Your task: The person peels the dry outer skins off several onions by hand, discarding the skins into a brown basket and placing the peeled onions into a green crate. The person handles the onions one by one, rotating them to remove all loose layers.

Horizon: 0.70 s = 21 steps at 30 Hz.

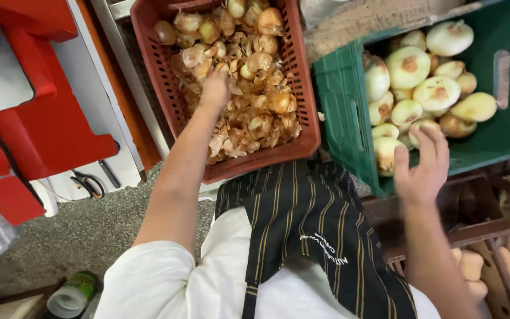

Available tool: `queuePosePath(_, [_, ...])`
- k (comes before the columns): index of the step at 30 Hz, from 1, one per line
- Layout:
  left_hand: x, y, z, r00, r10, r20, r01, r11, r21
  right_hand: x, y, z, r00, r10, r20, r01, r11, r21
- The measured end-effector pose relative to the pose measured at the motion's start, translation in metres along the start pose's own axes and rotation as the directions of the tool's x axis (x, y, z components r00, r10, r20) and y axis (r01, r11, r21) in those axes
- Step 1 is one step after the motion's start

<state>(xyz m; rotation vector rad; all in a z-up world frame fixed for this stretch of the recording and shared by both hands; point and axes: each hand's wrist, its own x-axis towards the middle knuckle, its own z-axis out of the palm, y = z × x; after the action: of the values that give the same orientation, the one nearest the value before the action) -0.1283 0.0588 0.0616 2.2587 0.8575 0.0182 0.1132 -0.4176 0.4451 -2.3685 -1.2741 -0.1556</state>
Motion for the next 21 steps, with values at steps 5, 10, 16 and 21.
queuePosePath(5, [0.048,0.031,-0.078,0.984,-0.171,-0.049,0.176,0.976,0.127,0.016,-0.026,-0.007,0.997,0.019,-0.069,-0.013,0.996,0.090])
queuePosePath(10, [0.107,-0.007,-0.058,0.988,-0.140,0.070,0.130,0.982,0.135,0.021,-0.033,-0.009,0.996,0.077,-0.045,-0.072,0.993,0.090])
queuePosePath(16, [0.146,0.022,-0.033,0.885,-0.463,-0.042,0.416,0.750,0.514,0.022,-0.031,-0.006,0.993,0.113,-0.037,-0.109,0.990,0.086])
queuePosePath(21, [0.119,0.034,-0.025,0.905,-0.380,-0.188,0.424,0.815,0.394,0.021,-0.029,-0.005,0.992,0.103,-0.074,-0.099,0.994,0.054])
